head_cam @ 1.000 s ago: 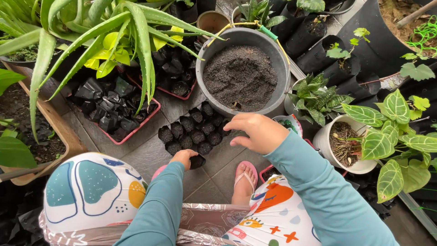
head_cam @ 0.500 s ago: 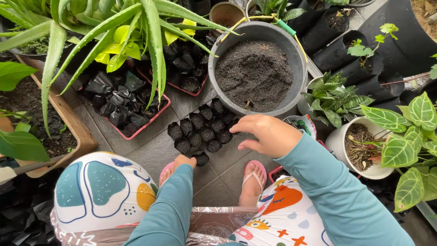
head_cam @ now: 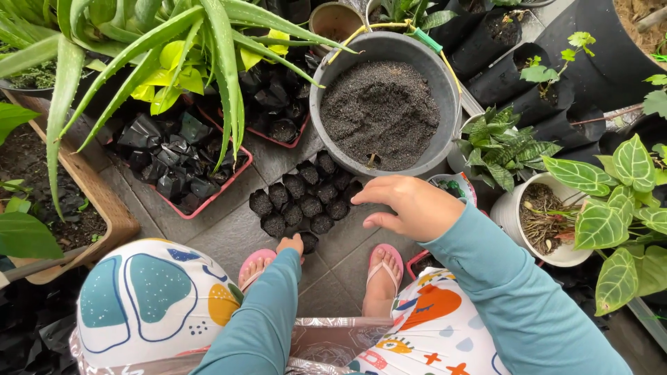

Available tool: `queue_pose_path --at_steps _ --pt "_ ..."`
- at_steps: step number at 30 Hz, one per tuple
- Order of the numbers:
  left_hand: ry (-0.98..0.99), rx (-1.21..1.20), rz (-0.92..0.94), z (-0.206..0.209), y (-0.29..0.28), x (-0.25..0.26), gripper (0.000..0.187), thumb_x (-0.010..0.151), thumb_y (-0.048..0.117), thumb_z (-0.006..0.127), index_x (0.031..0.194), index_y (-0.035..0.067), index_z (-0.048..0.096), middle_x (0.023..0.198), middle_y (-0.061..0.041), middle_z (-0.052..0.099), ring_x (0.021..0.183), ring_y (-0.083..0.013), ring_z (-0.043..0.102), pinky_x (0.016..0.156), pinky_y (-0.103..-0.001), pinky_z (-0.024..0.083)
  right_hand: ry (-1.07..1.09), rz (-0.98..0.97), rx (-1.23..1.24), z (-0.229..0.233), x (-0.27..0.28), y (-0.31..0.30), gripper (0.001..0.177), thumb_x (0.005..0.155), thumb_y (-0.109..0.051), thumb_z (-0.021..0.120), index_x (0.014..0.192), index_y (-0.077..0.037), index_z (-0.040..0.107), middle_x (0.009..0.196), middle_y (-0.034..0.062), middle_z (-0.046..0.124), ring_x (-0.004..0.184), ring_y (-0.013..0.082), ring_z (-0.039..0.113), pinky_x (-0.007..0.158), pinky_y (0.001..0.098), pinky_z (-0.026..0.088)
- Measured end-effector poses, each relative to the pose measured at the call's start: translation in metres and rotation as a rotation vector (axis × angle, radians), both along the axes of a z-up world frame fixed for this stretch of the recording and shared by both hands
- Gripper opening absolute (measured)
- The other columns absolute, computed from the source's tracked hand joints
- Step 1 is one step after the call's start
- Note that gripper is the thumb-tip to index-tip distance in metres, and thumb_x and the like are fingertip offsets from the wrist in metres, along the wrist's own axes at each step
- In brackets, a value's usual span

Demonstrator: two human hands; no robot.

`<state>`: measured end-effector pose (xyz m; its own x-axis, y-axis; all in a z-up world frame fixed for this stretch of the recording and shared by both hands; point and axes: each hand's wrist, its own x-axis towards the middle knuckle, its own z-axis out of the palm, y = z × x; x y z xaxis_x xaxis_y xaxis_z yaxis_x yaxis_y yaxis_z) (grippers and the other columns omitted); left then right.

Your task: Filling individual cells of a plastic seedling tray with soil using a small spoon.

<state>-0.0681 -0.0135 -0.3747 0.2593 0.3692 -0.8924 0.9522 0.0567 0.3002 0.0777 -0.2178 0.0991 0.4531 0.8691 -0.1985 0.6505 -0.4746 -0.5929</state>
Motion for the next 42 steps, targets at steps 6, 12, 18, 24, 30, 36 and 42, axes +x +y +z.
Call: queue_pose_path --at_steps 6,12,18,24,30,36,42 --pt "0.008 0.051 -0.146 0.032 -0.002 0.012 0.070 0.110 0.049 0.021 0.154 -0.003 0.038 0.144 -0.028 0.051 0.121 -0.0384 0.064 0.091 -0.047 0.062 -0.008 0.004 0.002 -0.005 0.002 -0.004 0.032 0.090 -0.031 0.076 0.116 -0.012 0.074 0.112 0.0126 0.073 0.110 0.0357 0.070 0.092 0.0453 0.058" --pt "-0.053 0.051 -0.098 0.025 0.000 0.013 0.077 0.109 0.054 0.020 0.148 -0.007 0.045 0.121 -0.026 0.067 0.094 -0.0301 0.076 0.082 -0.040 0.067 0.014 -0.023 0.004 -0.008 0.006 -0.006 0.030 0.091 -0.030 0.075 0.116 -0.014 0.074 0.111 0.0104 0.074 0.109 0.0338 0.071 0.093 0.0443 0.058" --pt "-0.086 -0.059 0.168 0.008 0.003 0.013 0.075 0.103 0.048 0.049 0.159 0.001 0.032 0.151 -0.027 0.043 0.114 -0.0357 0.067 0.089 -0.048 0.064 0.022 -0.029 0.011 -0.008 0.009 -0.008 0.031 0.091 -0.031 0.074 0.118 -0.014 0.074 0.112 0.0086 0.075 0.109 0.0319 0.071 0.093 0.0425 0.058" --pt "-0.038 -0.151 0.176 0.062 0.002 0.006 0.071 0.094 0.027 0.058 0.153 -0.007 0.040 0.136 -0.028 0.053 0.109 -0.0349 0.068 0.086 -0.044 0.064 0.012 -0.066 0.017 -0.005 0.011 -0.013 0.036 0.091 -0.030 0.075 0.121 -0.011 0.072 0.114 0.0134 0.074 0.110 0.0353 0.071 0.093 0.0458 0.058" --pt "-0.005 -0.193 0.126 0.107 0.004 0.014 0.066 0.093 0.011 0.052 0.152 -0.013 0.034 0.153 -0.033 0.034 0.105 -0.0363 0.071 0.081 -0.040 0.066 -0.125 -0.215 0.167 0.006 0.026 -0.040 0.031 0.090 -0.028 0.077 0.119 -0.017 0.075 0.109 0.0099 0.076 0.099 0.0325 0.073 0.086 0.0460 0.061" --pt "0.056 0.255 -1.197 0.050 0.008 0.057 0.049 0.090 0.027 0.057 0.127 -0.003 0.066 0.126 -0.019 0.067 0.115 -0.0319 0.069 0.092 -0.042 0.060 -0.173 -0.377 0.178 -0.013 0.046 -0.084 0.033 0.090 -0.033 0.080 0.119 -0.019 0.075 0.107 0.0044 0.077 0.096 0.0248 0.075 0.085 0.0402 0.060" --pt "-0.376 0.497 -1.308 0.238 0.008 0.119 0.032 0.082 0.039 0.060 0.104 0.027 0.080 0.100 -0.002 0.078 0.096 -0.0261 0.076 0.081 -0.041 0.063 -0.061 -0.492 0.106 -0.050 0.068 -0.127 0.020 0.091 -0.029 0.079 0.109 -0.019 0.076 0.096 0.0009 0.077 0.091 0.0179 0.075 0.080 0.0328 0.060"
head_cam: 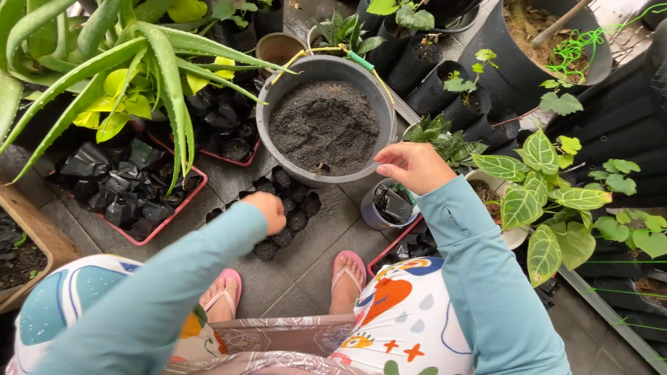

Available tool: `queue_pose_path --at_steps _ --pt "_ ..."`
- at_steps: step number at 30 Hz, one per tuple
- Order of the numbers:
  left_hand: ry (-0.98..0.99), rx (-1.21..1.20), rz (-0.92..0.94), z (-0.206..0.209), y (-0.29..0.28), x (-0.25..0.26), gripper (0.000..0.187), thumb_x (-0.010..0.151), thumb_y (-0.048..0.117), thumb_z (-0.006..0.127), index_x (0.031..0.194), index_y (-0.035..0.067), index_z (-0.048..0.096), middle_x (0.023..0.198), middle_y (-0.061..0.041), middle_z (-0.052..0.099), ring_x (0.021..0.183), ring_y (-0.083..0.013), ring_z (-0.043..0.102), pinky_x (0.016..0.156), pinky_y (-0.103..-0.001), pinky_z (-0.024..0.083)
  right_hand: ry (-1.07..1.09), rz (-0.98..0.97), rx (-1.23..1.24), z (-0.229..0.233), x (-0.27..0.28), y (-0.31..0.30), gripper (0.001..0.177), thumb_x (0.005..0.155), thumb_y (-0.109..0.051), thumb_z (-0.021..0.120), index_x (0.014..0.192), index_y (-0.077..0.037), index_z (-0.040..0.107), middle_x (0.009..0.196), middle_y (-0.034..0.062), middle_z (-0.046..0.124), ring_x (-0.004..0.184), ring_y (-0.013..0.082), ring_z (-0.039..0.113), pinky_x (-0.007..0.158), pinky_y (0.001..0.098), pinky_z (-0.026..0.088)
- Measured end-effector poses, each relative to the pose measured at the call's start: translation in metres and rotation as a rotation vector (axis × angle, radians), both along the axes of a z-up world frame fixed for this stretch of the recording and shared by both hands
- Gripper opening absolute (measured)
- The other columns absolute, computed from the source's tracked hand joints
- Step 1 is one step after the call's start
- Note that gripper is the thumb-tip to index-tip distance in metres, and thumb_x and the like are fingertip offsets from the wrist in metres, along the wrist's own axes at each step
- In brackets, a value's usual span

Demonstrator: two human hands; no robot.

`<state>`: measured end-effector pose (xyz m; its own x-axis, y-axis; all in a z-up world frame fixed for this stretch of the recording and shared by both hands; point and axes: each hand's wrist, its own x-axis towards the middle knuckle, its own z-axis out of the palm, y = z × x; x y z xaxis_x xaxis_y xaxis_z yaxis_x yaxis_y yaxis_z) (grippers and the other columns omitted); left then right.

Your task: Filling individual cells of a plastic seedling tray with soil using a small spoon.

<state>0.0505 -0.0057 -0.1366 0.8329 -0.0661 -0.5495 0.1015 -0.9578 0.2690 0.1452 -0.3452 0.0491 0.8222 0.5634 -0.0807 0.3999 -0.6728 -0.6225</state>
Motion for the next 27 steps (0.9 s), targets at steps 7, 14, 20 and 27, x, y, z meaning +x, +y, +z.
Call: queue_pose_path --at_steps 7,14,20,27 --pt "-0.193 -0.257 0.159 0.234 0.022 -0.024 0.043 0.096 0.028 0.056 0.135 0.012 0.065 0.120 -0.010 0.074 0.112 -0.0270 0.072 0.094 -0.046 0.059 0.051 -0.126 -0.014 -0.114 -0.006 -0.062 0.017 0.087 -0.023 0.079 0.104 -0.021 0.080 0.090 0.0063 0.080 0.088 0.0244 0.076 0.082 0.0394 0.060" --pt "-0.092 -0.279 0.002 0.122 0.047 0.000 0.045 0.092 0.038 0.062 0.132 0.017 0.066 0.121 -0.008 0.075 0.114 -0.0277 0.070 0.099 -0.045 0.058 0.119 -0.111 -0.620 -0.196 -0.026 -0.079 0.053 0.096 -0.015 0.060 0.145 -0.033 0.051 0.143 0.0087 0.057 0.120 0.0332 0.066 0.098 0.0443 0.058" --pt "0.123 -0.195 -0.147 0.128 0.032 0.013 0.059 0.098 0.047 0.058 0.148 0.017 0.054 0.141 -0.009 0.065 0.132 -0.0278 0.061 0.108 -0.045 0.052 0.036 0.014 -0.786 -0.212 -0.026 -0.072 0.068 0.094 -0.004 0.050 0.154 -0.035 0.040 0.163 0.0123 0.029 0.127 0.0396 0.059 0.099 0.0490 0.057" --pt "0.105 -0.232 -0.180 0.116 0.034 0.015 0.057 0.099 0.050 0.058 0.146 0.018 0.054 0.136 -0.010 0.066 0.125 -0.0286 0.065 0.100 -0.046 0.058 -0.227 -0.047 -0.676 -0.305 -0.017 -0.138 0.024 0.095 -0.028 0.058 0.119 -0.027 0.062 0.122 -0.0027 0.058 0.104 0.0273 0.070 0.088 0.0379 0.061"
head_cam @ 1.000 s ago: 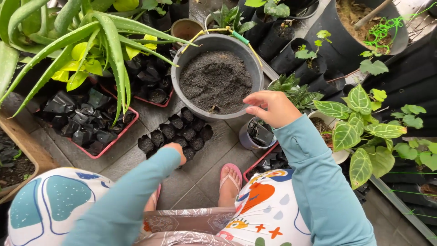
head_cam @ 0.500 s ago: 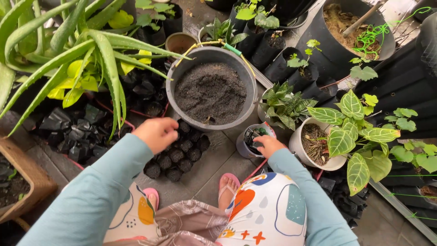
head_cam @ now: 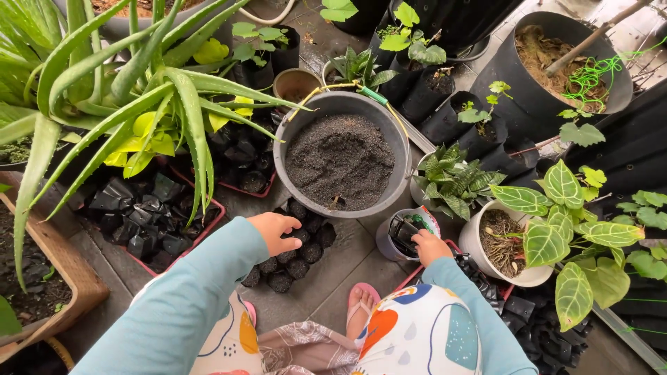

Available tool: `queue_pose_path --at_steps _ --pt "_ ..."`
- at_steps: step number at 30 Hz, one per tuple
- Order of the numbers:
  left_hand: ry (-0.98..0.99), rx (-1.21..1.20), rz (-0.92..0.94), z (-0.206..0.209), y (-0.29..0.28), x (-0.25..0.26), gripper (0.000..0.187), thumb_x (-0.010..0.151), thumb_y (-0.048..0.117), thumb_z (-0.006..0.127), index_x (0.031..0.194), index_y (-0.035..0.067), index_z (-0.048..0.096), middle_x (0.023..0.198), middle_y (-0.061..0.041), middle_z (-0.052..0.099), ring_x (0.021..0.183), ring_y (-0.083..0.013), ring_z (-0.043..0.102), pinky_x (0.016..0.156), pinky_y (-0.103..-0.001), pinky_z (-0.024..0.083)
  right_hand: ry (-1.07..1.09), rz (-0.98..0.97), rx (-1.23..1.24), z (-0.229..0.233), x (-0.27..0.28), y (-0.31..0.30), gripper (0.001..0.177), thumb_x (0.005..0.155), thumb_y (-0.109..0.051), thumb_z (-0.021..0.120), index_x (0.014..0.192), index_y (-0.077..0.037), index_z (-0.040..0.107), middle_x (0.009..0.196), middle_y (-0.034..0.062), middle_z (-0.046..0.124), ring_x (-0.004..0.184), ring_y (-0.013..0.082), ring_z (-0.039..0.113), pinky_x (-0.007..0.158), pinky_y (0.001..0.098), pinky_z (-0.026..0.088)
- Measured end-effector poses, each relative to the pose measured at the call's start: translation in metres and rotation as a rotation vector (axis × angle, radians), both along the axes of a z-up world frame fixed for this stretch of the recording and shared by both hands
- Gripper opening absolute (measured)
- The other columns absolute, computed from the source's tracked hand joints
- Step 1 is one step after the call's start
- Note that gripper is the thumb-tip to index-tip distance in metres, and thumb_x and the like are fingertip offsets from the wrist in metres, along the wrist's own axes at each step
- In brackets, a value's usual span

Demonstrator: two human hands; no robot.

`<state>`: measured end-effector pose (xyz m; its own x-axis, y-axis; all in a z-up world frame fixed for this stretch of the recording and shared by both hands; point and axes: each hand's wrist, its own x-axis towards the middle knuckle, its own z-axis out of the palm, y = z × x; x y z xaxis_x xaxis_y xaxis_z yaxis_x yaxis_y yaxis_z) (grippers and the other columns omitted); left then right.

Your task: Filling individual cells of a plastic seedling tray with soil using a small spoon.

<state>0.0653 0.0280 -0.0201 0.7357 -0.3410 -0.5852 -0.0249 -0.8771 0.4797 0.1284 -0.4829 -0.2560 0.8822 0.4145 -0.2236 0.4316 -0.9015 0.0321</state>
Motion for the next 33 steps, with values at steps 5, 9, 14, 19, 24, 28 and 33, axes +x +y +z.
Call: queue_pose_path --at_steps 5,9,14,19,24,28,33 --pt "0.026 -0.031 -0.027 0.007 -0.002 0.001 0.056 0.101 0.047 0.056 0.147 0.017 0.053 0.136 -0.011 0.065 0.124 -0.0300 0.065 0.100 -0.046 0.057 -0.036 -0.145 0.044 0.021 0.005 -0.006 0.014 0.094 -0.033 0.064 0.108 -0.029 0.066 0.111 -0.0079 0.063 0.102 0.0223 0.072 0.089 0.0340 0.061" --pt "-0.019 -0.052 -0.015 0.009 -0.003 -0.001 0.054 0.099 0.045 0.059 0.145 0.016 0.055 0.134 -0.011 0.066 0.122 -0.0301 0.066 0.099 -0.046 0.058 -0.040 -0.280 0.138 0.054 0.025 -0.004 0.017 0.091 -0.031 0.070 0.107 -0.027 0.071 0.109 -0.0017 0.067 0.107 0.0265 0.070 0.097 0.0410 0.060" --pt "-0.166 -0.142 0.044 0.029 -0.015 -0.002 0.046 0.098 0.038 0.061 0.138 0.015 0.060 0.127 -0.010 0.069 0.119 -0.0282 0.068 0.096 -0.043 0.059 -0.053 -0.190 0.242 0.168 0.036 0.043 0.018 0.083 -0.030 0.078 0.098 -0.023 0.074 0.097 0.0014 0.074 0.101 0.0278 0.073 0.094 0.0430 0.060" --pt "-0.487 -0.442 0.099 0.076 -0.045 -0.023 0.041 0.095 0.018 0.063 0.134 0.010 0.060 0.129 -0.014 0.067 0.114 -0.0343 0.068 0.096 -0.047 0.060 -0.022 0.001 0.381 0.273 0.011 0.130 0.031 0.073 -0.042 0.085 0.088 -0.019 0.071 0.075 0.0046 0.071 0.085 0.0268 0.073 0.080 0.0413 0.059" --pt "-0.778 -0.694 -0.084 0.097 -0.065 -0.037 0.049 0.091 -0.005 0.047 0.139 0.007 0.050 0.144 -0.014 0.051 0.136 -0.0389 0.051 0.110 -0.051 0.050 0.100 0.258 0.361 0.334 -0.022 0.214 0.037 0.064 -0.036 0.091 0.087 -0.015 0.069 0.077 0.0086 0.071 0.087 0.0329 0.072 0.078 0.0456 0.059" --pt "-0.798 -0.702 -0.051 0.091 -0.054 -0.038 0.040 0.082 -0.005 0.047 0.119 0.010 0.051 0.131 -0.010 0.052 0.125 -0.0357 0.057 0.104 -0.050 0.055 0.177 0.234 0.154 0.334 -0.023 0.238 0.033 0.068 -0.035 0.092 0.092 -0.021 0.074 0.081 -0.0016 0.074 0.087 0.0221 0.075 0.079 0.0350 0.062" --pt "-0.829 -0.622 -0.080 0.083 -0.044 -0.035 0.021 0.090 0.004 0.055 0.107 0.016 0.055 0.117 -0.004 0.060 0.111 -0.0301 0.064 0.092 -0.046 0.059 0.170 0.251 0.351 0.339 -0.036 0.248 0.026 0.074 -0.017 0.088 0.094 -0.012 0.073 0.083 0.0041 0.073 0.085 0.0247 0.075 0.075 0.0357 0.062"
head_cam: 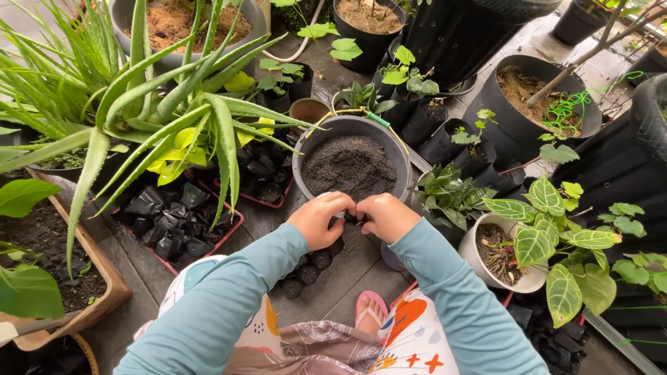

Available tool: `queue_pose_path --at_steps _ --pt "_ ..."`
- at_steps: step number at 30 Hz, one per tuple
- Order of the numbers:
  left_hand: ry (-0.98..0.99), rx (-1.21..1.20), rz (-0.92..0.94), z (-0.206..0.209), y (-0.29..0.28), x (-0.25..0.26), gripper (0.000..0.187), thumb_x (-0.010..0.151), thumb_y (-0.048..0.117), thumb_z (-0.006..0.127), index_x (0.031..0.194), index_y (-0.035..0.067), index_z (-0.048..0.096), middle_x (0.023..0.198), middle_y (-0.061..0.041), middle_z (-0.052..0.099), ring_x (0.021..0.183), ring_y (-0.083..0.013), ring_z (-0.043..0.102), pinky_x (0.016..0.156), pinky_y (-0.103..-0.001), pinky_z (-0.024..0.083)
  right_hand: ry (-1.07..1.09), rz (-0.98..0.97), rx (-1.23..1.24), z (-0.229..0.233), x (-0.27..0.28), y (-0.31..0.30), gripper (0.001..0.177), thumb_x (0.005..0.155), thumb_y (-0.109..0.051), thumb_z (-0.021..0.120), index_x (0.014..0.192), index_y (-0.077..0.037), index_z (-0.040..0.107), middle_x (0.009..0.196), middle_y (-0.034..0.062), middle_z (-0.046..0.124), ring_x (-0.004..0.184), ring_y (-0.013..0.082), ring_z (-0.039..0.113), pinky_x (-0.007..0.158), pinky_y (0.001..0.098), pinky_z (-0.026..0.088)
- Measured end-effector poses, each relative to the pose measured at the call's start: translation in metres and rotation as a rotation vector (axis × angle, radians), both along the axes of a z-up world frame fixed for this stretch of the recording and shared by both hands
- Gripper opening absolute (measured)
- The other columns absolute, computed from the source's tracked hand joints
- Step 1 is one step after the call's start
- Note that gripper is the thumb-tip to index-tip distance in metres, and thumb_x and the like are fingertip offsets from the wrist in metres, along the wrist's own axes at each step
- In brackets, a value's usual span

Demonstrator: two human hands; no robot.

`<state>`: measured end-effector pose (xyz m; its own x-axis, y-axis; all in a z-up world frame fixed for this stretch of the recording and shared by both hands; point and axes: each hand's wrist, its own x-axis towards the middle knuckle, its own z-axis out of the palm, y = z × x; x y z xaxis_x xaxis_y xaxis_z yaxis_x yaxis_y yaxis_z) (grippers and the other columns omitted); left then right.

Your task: Filling individual cells of a plastic seedling tray with soil using a small spoon.

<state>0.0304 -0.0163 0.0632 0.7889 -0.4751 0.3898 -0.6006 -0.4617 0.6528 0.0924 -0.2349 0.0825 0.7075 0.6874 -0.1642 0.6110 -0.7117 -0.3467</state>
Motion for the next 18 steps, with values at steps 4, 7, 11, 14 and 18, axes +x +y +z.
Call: queue_pose_path --at_steps 4,7,11,14,18 --pt "-0.037 0.139 0.025 -0.011 0.005 0.006 0.007 0.093 0.014 0.062 0.100 0.015 0.060 0.111 -0.003 0.065 0.109 -0.0283 0.064 0.088 -0.044 0.059 0.036 -0.014 0.080 -0.031 0.013 -0.010 0.032 0.068 -0.017 0.091 0.092 -0.012 0.071 0.085 0.0028 0.074 0.086 0.0233 0.074 0.076 0.0374 0.063" --pt "0.047 0.334 0.061 -0.008 0.011 0.012 0.015 0.100 0.016 0.057 0.107 0.011 0.069 0.113 -0.005 0.068 0.108 -0.0261 0.066 0.091 -0.040 0.058 0.002 0.013 0.096 -0.039 0.024 -0.003 0.030 0.068 -0.020 0.092 0.088 -0.015 0.070 0.080 -0.0008 0.073 0.083 0.0200 0.074 0.075 0.0335 0.061" --pt "0.302 0.516 0.163 -0.028 0.017 0.022 0.036 0.096 0.028 0.045 0.109 0.016 0.076 0.119 0.002 0.072 0.114 -0.0246 0.066 0.094 -0.043 0.057 -0.011 0.144 -0.013 -0.038 0.014 0.016 0.023 0.075 -0.015 0.087 0.083 -0.011 0.065 0.082 0.0031 0.070 0.084 0.0278 0.072 0.073 0.0401 0.061" --pt "0.494 0.469 0.249 -0.027 0.018 0.027 0.046 0.097 0.044 0.042 0.108 0.017 0.078 0.116 0.000 0.074 0.112 -0.0264 0.068 0.094 -0.045 0.057 -0.068 0.200 -0.048 -0.035 0.006 0.022 0.023 0.076 -0.019 0.086 0.081 -0.014 0.065 0.085 -0.0002 0.068 0.085 0.0252 0.071 0.075 0.0388 0.061" --pt "0.605 0.374 0.334 -0.023 0.014 0.025 0.053 0.096 0.057 0.050 0.103 0.014 0.081 0.107 -0.009 0.078 0.111 -0.0343 0.069 0.093 -0.049 0.058 -0.102 0.258 -0.023 -0.022 -0.008 0.023 0.026 0.077 -0.024 0.084 0.079 -0.013 0.061 0.091 -0.0011 0.063 0.089 0.0266 0.069 0.074 0.0412 0.061"
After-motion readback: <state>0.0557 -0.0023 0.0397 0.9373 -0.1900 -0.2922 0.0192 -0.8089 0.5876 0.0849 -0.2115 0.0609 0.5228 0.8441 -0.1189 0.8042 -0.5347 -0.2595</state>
